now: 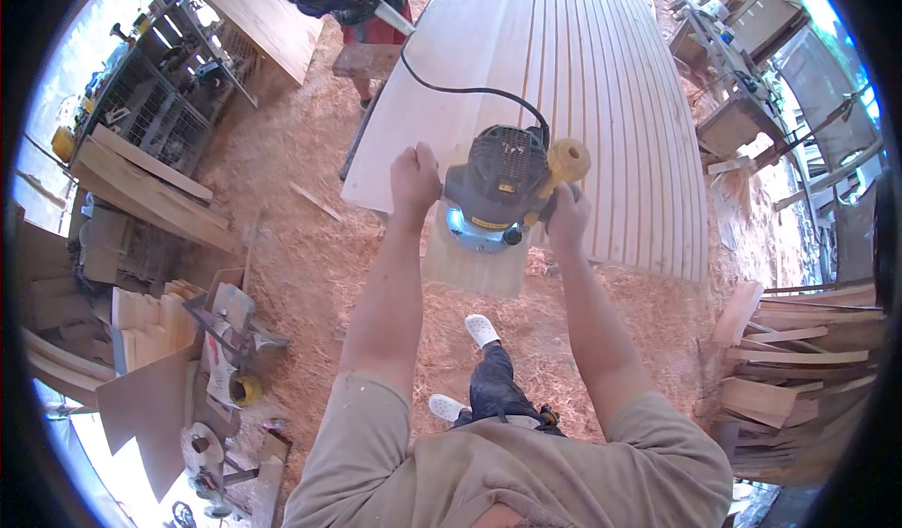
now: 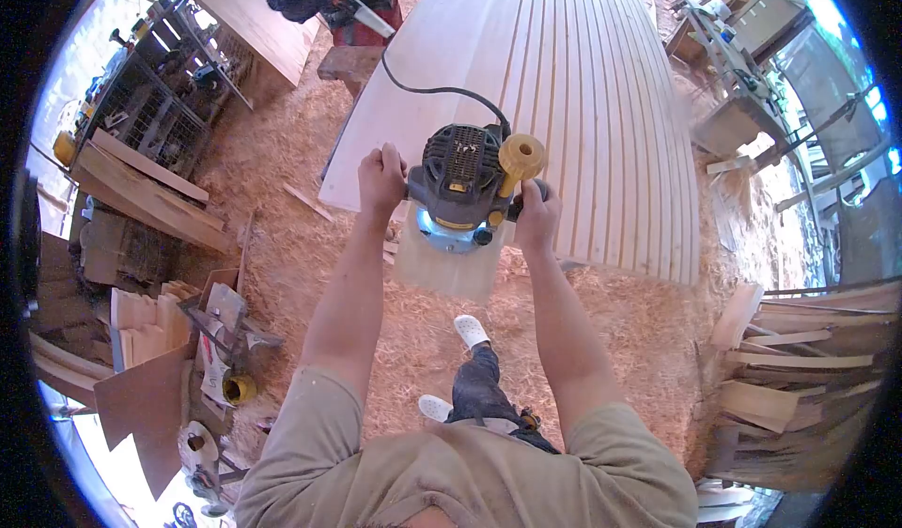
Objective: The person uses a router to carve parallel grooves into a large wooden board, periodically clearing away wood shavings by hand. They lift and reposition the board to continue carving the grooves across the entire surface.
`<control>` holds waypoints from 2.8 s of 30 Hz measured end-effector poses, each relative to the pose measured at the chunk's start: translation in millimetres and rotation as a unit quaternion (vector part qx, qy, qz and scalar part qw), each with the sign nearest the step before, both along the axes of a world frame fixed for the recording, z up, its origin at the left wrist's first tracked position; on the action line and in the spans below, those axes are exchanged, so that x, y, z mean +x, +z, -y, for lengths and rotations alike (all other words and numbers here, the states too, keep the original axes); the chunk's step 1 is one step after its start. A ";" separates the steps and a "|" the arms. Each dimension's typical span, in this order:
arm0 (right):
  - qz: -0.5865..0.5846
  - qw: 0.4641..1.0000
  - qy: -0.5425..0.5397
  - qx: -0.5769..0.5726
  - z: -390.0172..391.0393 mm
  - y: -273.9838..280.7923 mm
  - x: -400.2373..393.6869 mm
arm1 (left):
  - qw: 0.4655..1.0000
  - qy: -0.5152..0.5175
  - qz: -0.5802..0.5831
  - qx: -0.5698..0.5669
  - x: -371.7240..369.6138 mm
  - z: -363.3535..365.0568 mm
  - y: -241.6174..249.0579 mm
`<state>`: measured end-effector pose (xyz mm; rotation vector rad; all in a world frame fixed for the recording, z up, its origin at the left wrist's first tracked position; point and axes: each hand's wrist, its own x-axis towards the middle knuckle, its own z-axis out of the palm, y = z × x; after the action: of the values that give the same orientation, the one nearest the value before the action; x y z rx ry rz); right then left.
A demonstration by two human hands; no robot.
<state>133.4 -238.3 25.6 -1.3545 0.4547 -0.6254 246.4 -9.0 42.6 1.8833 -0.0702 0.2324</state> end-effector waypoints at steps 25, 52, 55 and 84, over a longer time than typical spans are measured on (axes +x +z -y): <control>0.007 0.998 -0.041 -0.057 47.4 21.8 73.4 | 0.998 0.017 0.044 0.029 77.0 40.9 18.4; 0.037 0.997 -0.053 -0.045 73.4 27.3 130.7 | 0.986 -0.009 0.121 0.114 140.9 61.2 19.1; 0.035 0.995 -0.058 -0.069 74.1 30.8 131.0 | 0.993 -0.013 0.099 0.058 125.3 65.2 41.3; 0.008 0.995 -0.068 -0.068 83.3 20.7 178.7 | 0.997 0.009 0.063 -0.034 167.0 89.2 36.1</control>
<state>312.1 -321.6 46.2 -1.4543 0.5027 -0.7905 413.3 -98.3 78.7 1.8012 -0.1295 0.3629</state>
